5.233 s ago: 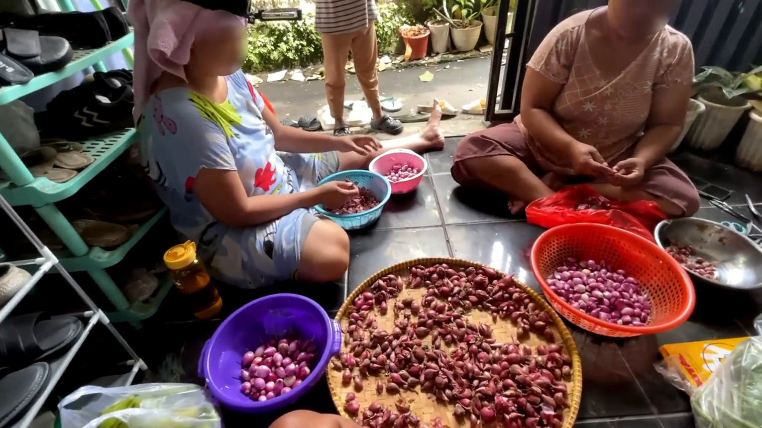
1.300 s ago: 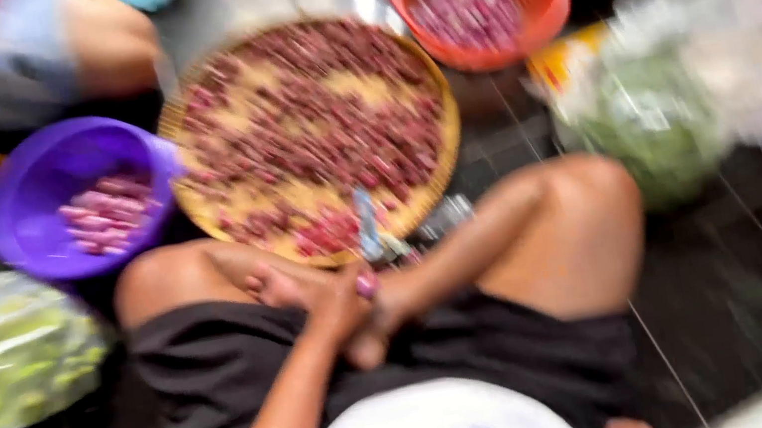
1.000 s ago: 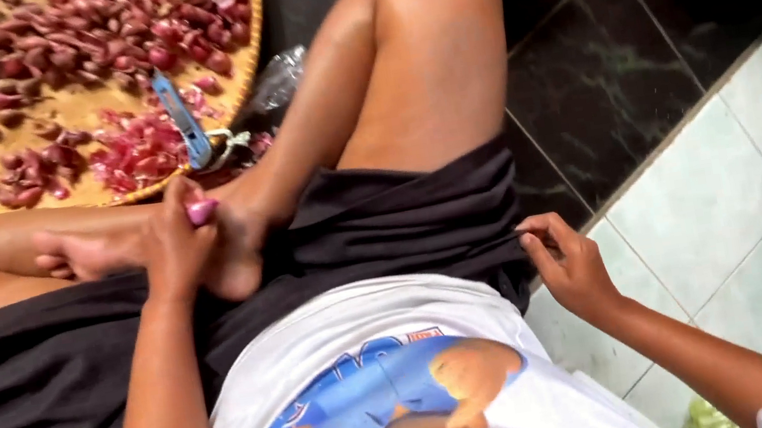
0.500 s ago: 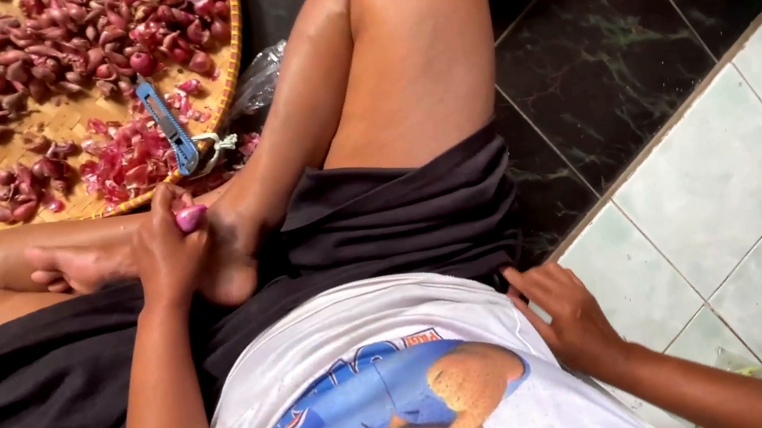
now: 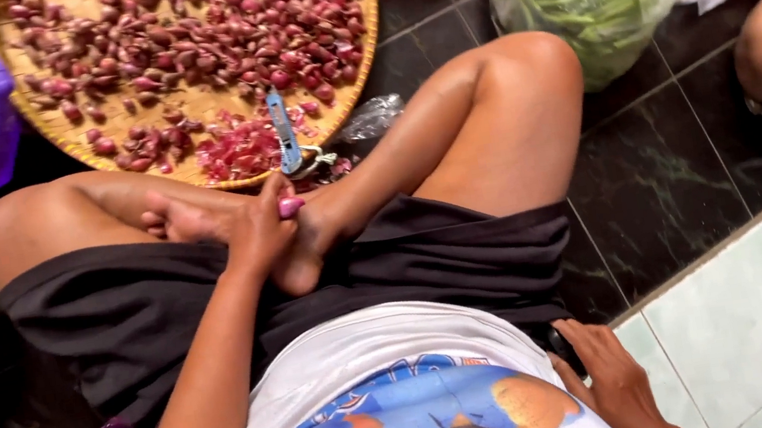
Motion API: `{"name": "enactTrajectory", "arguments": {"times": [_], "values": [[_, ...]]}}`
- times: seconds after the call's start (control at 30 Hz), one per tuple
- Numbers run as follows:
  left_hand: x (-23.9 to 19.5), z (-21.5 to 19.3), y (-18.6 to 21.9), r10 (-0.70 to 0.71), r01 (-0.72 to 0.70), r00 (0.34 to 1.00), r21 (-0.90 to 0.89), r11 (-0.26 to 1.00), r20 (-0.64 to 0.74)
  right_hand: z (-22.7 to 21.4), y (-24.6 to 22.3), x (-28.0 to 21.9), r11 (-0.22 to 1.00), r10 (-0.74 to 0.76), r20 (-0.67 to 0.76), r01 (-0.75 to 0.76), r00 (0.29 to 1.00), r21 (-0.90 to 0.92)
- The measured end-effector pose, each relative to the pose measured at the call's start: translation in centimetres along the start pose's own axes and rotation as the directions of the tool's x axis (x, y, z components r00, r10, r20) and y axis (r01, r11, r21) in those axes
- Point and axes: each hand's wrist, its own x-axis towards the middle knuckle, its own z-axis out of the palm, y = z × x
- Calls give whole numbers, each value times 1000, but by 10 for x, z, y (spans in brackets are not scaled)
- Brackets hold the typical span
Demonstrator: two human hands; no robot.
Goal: The person sits cross-legged on the floor and uses a small knife to peel the outer skin off small red onions. They hold each onion in one hand and carefully remove the skin with the other, placing the peeled onions into a purple bowl and the skins onto a woven tray.
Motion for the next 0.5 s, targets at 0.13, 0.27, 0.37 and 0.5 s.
{"name": "enactTrajectory", "arguments": {"times": [0.13,0.27,0.37,0.5], "values": [[-2,3,1,-21,20,999,33,999,37,-2,-1,6,949,234,237,-168,943,-269],[0,3,-1,28,-27,999,-32,999,16,-49,-37,55,833,531,592,-247,607,-495],[-1,9,-6,23,-23,1000,8,1000,13,-74,-41,61,846,524,531,-336,666,-414],[0,3,-9,63,-61,998,-54,997,28,-137,-53,80,879,419,471,-216,777,-425]]}}
